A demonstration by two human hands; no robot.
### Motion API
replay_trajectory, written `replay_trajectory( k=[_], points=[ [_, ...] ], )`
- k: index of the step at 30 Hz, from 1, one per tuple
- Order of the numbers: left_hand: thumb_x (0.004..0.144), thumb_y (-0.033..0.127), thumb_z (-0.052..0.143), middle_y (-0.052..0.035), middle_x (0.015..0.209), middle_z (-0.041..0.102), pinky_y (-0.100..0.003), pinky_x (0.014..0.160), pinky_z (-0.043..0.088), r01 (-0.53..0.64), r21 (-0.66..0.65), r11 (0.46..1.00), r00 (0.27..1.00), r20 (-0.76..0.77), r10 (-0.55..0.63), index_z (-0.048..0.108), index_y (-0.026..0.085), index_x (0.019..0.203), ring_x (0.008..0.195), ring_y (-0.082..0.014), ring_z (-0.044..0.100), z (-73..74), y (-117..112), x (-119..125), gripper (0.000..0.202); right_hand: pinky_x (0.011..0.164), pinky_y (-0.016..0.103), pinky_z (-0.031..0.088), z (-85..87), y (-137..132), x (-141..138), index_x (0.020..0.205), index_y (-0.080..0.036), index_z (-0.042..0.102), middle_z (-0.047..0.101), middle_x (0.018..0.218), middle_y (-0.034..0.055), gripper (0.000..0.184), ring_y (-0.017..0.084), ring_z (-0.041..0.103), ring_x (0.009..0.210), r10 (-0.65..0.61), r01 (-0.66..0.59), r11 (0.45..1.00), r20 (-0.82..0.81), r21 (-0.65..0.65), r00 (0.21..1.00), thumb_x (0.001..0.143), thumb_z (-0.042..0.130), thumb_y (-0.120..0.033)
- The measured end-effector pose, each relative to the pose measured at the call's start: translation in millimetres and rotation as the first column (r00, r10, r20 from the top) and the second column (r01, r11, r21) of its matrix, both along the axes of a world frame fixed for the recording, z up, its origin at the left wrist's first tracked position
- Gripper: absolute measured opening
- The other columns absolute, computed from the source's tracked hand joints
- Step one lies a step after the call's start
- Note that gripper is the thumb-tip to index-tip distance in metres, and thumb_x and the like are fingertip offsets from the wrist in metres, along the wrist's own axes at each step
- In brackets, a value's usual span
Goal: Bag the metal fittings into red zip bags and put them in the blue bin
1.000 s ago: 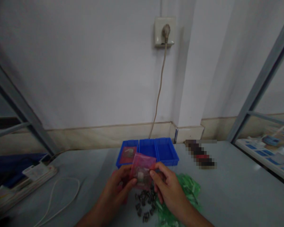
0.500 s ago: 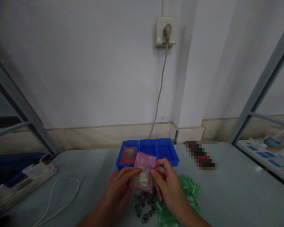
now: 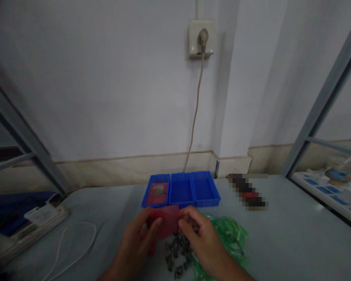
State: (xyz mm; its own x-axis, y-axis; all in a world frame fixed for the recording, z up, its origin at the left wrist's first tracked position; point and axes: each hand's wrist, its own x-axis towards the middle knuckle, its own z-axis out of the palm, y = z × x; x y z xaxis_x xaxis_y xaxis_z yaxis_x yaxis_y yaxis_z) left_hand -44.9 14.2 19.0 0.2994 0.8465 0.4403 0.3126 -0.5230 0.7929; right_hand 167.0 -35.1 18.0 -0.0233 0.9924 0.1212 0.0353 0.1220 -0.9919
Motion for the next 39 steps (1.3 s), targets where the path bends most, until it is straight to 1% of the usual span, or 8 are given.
replay_trajectory(
  k=[5,11,15,19,26,32,36,39],
  points=[
    [0.104,0.040,0.068,-0.0064,0.101,0.077,-0.038,0.087,0.058,-0.038,-0.015,0.999,0.996,0.082,0.039,0.055,0.023,0.152,0.087,-0.0242,0.071,-7.3,-3.1,1.2,0.053,0.038,0.020,0.024,1.5,-0.5,1.4,0.090,-0.024,0.066,0.047,0.068,-0.0064,0.046,0.008,0.034,0.044,-0.014,0.013,1.000,0.049,0.015,0.999,0.098,0.067,-0.069],
    [0.113,0.030,0.045,-0.0109,0.125,0.076,-0.040,0.100,0.056,0.118,0.039,0.992,0.990,0.077,-0.121,0.074,0.028,0.130,0.113,-0.0272,0.071,-10.9,-2.3,-1.9,0.034,0.036,0.018,0.023,2.3,-1.1,-1.2,0.105,-0.028,0.056,0.051,0.070,-0.0092,0.045,0.006,0.032,0.040,-0.040,0.039,0.999,-0.067,-0.010,0.997,0.096,0.068,-0.070],
    [0.103,0.026,0.061,-0.0117,0.133,0.071,-0.046,0.107,0.053,0.170,0.089,0.981,0.985,0.013,-0.172,0.071,0.030,0.138,0.122,-0.0309,0.066,-13.7,3.0,-5.1,0.037,0.038,0.018,0.020,2.9,-1.1,-0.2,0.117,-0.027,0.060,0.053,0.072,-0.0082,0.046,0.006,0.031,0.042,-0.050,0.051,0.999,-0.103,0.009,0.993,0.095,0.073,-0.065],
    [0.099,0.024,0.064,-0.0113,0.122,0.067,-0.042,0.098,0.056,0.171,0.067,0.983,0.985,-0.025,-0.169,0.076,0.028,0.127,0.113,-0.0290,0.066,-7.3,5.0,-5.8,0.030,0.041,0.020,0.022,3.2,-1.9,-0.3,0.096,-0.022,0.068,0.050,0.067,-0.0066,0.047,0.007,0.032,0.045,-0.028,0.027,1.000,-0.074,-0.012,0.997,0.096,0.068,-0.069],
    [0.105,0.041,0.066,-0.0072,0.099,0.071,-0.034,0.084,0.056,0.006,0.048,0.999,1.000,-0.023,-0.005,0.077,0.022,0.098,0.093,-0.0242,0.066,1.7,3.0,-0.6,0.023,0.038,0.020,0.019,-0.9,-1.9,-1.4,0.099,-0.023,0.070,0.053,0.070,-0.0056,0.049,0.006,0.030,0.043,-0.004,0.004,1.000,-0.056,-0.001,0.998,0.096,0.068,-0.071],
    [0.104,0.044,0.068,0.0009,0.079,0.070,-0.030,0.066,0.056,-0.011,-0.024,1.000,0.990,0.139,0.014,0.049,0.023,0.154,0.067,-0.0208,0.066,-8.0,-2.8,2.2,0.057,0.035,0.020,0.018,-8.2,0.5,-2.1,0.100,-0.023,0.068,0.049,0.066,-0.0079,0.049,0.005,0.027,0.040,0.003,-0.004,1.000,-0.089,-0.017,0.996,0.095,0.070,-0.072],
    [0.111,0.031,0.055,-0.0051,0.099,0.076,-0.030,0.079,0.058,0.069,0.112,0.991,0.996,0.041,-0.074,0.071,0.026,0.126,0.086,-0.0205,0.073,-3.1,-6.6,0.6,0.022,0.035,0.018,0.019,-7.2,-0.8,-2.3,0.098,-0.024,0.064,0.043,0.059,-0.0107,0.051,0.006,0.030,0.038,-0.025,0.022,0.999,-0.100,-0.029,0.995,0.096,0.066,-0.075],
    [0.111,0.019,0.046,-0.0057,0.113,0.076,-0.031,0.092,0.058,0.154,0.166,0.974,0.988,-0.035,-0.150,0.071,0.030,0.130,0.102,-0.0209,0.073,1.4,-8.6,-2.3,0.033,0.035,0.016,0.022,-3.9,-2.1,-2.6,0.099,-0.024,0.061,0.048,0.063,-0.0102,0.051,0.005,0.032,0.039,-0.059,0.056,0.998,-0.123,-0.028,0.991,0.097,0.065,-0.075]
  ],
)
